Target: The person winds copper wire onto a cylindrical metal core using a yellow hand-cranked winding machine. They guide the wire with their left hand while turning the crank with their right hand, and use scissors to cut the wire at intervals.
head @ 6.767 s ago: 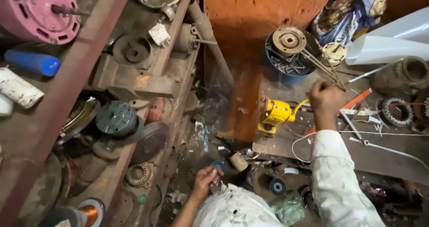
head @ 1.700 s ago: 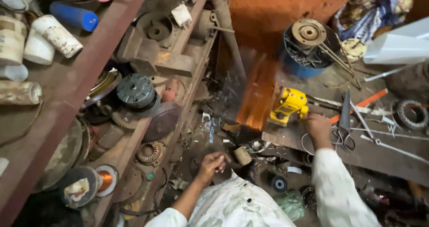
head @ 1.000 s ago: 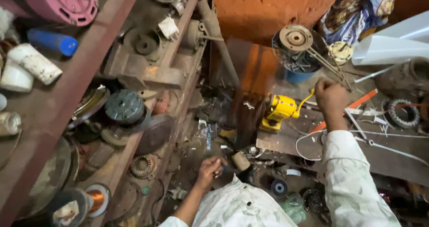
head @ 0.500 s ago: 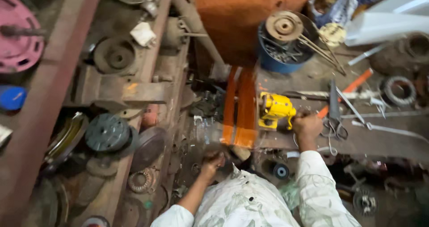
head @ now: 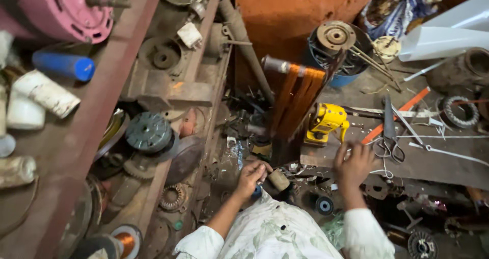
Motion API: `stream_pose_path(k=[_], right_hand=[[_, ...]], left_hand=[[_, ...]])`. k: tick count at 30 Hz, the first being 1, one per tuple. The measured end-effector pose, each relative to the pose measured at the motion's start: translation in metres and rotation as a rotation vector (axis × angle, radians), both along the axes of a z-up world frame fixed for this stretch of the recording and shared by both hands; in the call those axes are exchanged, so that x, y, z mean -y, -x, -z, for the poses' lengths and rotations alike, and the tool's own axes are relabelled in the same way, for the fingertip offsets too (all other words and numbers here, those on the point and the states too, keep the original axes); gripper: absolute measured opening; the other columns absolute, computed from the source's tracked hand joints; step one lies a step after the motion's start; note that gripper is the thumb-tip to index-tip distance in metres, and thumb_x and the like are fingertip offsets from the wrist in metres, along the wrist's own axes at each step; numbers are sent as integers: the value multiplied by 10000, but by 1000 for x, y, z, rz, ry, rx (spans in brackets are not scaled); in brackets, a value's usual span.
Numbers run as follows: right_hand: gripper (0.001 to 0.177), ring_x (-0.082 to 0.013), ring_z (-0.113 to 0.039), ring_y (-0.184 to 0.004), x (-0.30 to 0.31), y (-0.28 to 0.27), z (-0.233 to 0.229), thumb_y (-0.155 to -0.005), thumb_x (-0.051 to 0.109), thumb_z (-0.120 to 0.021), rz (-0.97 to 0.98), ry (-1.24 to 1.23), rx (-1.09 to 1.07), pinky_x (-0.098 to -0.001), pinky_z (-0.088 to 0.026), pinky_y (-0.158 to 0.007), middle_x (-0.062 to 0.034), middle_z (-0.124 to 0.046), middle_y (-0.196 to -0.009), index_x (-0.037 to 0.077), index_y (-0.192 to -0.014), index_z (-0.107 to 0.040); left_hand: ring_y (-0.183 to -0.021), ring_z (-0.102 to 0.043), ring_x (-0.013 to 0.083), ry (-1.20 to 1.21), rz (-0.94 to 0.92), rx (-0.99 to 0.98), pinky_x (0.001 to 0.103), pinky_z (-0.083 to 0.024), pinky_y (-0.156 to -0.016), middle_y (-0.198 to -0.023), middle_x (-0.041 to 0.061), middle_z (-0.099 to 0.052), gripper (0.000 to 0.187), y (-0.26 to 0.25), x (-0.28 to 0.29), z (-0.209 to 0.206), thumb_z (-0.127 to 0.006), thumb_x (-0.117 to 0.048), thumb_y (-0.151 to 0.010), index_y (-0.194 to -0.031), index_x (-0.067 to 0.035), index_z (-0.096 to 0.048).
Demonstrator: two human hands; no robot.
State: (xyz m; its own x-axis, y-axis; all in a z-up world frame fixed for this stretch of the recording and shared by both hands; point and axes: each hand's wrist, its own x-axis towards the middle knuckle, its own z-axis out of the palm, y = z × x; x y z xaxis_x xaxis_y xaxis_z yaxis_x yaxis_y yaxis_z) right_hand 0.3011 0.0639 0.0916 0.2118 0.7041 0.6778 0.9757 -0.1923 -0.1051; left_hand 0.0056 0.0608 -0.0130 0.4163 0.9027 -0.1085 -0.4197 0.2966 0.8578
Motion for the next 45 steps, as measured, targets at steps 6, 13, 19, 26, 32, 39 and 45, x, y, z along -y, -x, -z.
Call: stream_pose_path(k=[6,13,19,26,32,39,45], right_hand=[[191,-376,-692,-790,28,63,2,-889,197,-717,-386,333,-463,-443,-549,-716,-160,-718,-920,68,-1026,-687],[304,-381,-691,-763,25,68,14,-792,137,-713,-656,690,-870,-431,-562,-704,-202,-725,-846,-1,-1058,-661],[182,-280,-696,-765,25,79,-60,-898,169,-711,-811,482,-743,-371,-538,-715,-162,-737,-852,27,-1010,-690],[322,-230,-721,-742,-5,116,-112,-928,281,-702,-574,428,-796,-339,-551,-659,-188,-754,-892,20,-1116,-682],[273,-151,-725,-778,-16,134,-90,-1016,235,-608,-759,580,-922,-319,-561,-726,-155,-775,-908,33,-1159,-724],[216,-138,-574,-775,-1,116,-57,-1031,140,-558,-791,620,-1293,-306,-468,-714,-96,-693,-898,-26,-1050,-695],[173,-187,-673,-845,0,124,-50,-1000,142,-572,-721,436,-1064,-316,-520,-766,-101,-712,-922,8,-1023,-681]], left_hand=[[-712,-540,80,-36,-77,-49,242,-434,-677,-751,-11,-602,294,3,24,8,-549,-275,-1057,-1013,-29,-703],[-763,-611,112,48,-172,-86,265,-481,-716,-796,15,-664,284,3,48,35,-592,-253,-1034,-995,-3,-720],[-775,-634,110,9,-102,-123,263,-499,-722,-831,22,-701,273,8,51,41,-585,-240,-1030,-1036,-9,-732],[-888,-656,96,-68,26,-168,269,-537,-822,-945,16,-725,244,8,50,21,-581,-208,-1049,-1076,-15,-728],[-985,-703,199,-154,116,-525,340,-544,-869,-1066,101,-758,284,14,43,-12,-667,-233,-983,-1151,-10,-722],[-1080,-670,336,-644,171,-1436,462,-488,-987,-1077,128,-741,209,33,-4,-126,-626,-77,-847,-1005,-92,-762],[-1149,-697,279,-628,-454,-780,383,-531,-990,-1207,125,-727,290,15,-63,-191,-612,-176,-1009,-1262,-39,-646]])
